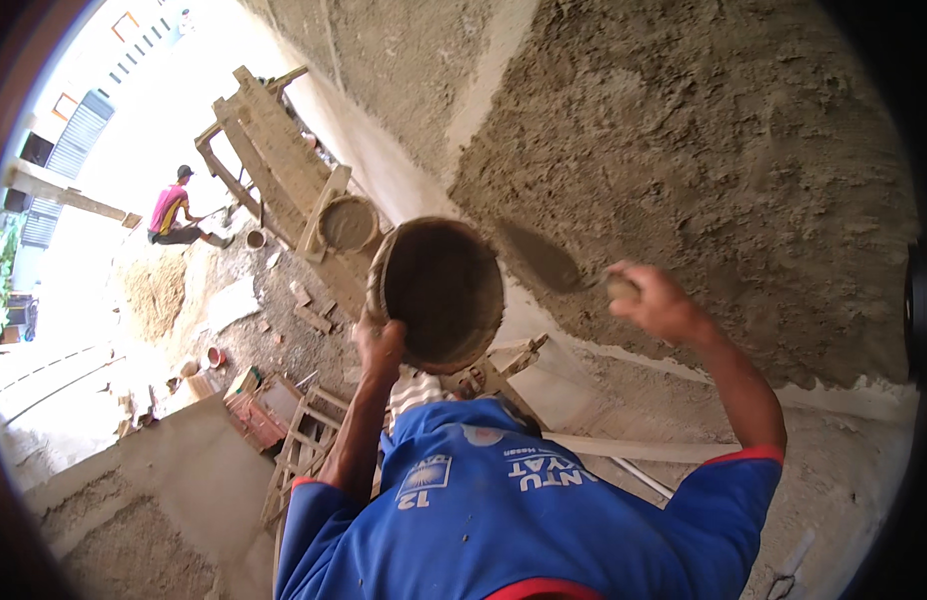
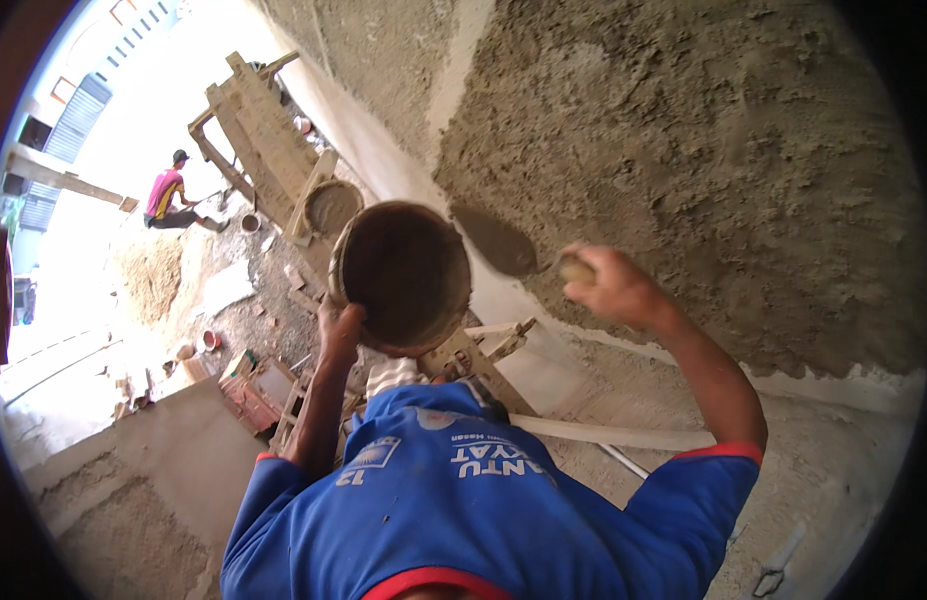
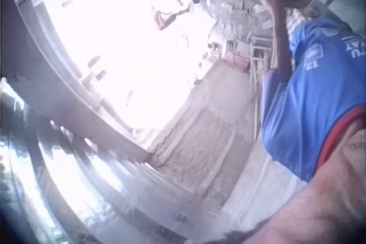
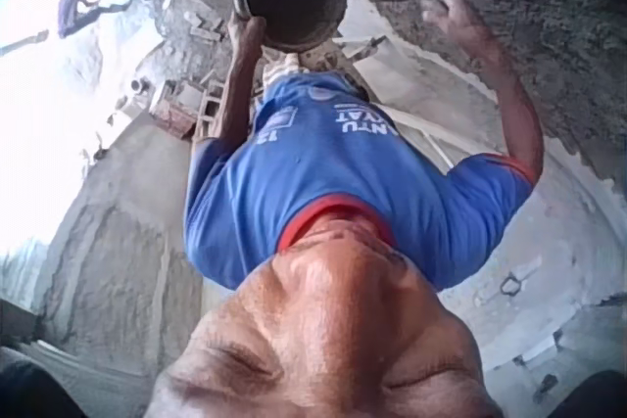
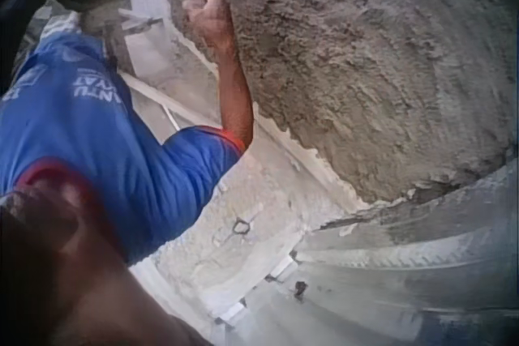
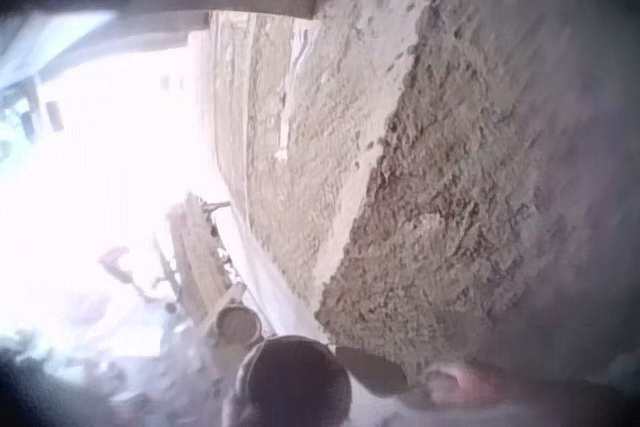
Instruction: The person applies wet mortar to a wall using a trowel, repeatedly taking mortar from a bucket held in their other hand.
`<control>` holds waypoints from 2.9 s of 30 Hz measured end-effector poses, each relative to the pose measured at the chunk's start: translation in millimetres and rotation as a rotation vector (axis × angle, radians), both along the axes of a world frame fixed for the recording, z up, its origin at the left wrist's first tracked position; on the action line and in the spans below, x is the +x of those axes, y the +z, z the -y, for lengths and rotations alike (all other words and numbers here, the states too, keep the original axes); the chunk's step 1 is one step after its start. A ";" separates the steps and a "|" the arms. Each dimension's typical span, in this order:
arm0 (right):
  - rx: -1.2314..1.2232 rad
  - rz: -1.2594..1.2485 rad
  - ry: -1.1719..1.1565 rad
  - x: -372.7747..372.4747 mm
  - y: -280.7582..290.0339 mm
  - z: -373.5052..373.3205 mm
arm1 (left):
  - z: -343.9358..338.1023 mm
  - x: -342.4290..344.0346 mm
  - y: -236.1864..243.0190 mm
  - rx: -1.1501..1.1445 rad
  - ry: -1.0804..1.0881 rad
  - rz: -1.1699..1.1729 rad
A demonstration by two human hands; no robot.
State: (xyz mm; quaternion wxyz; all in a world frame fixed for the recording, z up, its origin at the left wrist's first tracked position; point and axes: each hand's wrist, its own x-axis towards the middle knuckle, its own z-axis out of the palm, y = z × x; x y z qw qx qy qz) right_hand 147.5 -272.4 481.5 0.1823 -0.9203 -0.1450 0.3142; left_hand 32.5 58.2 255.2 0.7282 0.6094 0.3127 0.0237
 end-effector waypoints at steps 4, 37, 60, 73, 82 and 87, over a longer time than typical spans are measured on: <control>-0.323 0.297 0.345 0.3 -57.2 -51.4 | 12.2 24.4 35.0 0.057 -0.133 -0.004; 0.184 0.208 0.045 -38.9 -142.7 -5.5 | 86.1 51.9 87.9 0.381 -0.346 -0.024; 0.213 0.215 0.162 83.5 -8.5 -150.6 | -87.7 135.3 -2.5 0.094 0.018 0.080; 0.221 0.286 -0.448 196.9 39.8 -82.6 | -171.9 99.8 -66.3 0.033 0.163 -0.075; 0.277 0.429 -0.699 106.8 74.3 -49.8 | -183.4 90.4 -71.8 0.102 0.175 -0.144; 0.201 0.447 -0.383 129.4 -142.1 -40.1 | -177.8 97.6 -64.0 -0.019 0.132 -0.159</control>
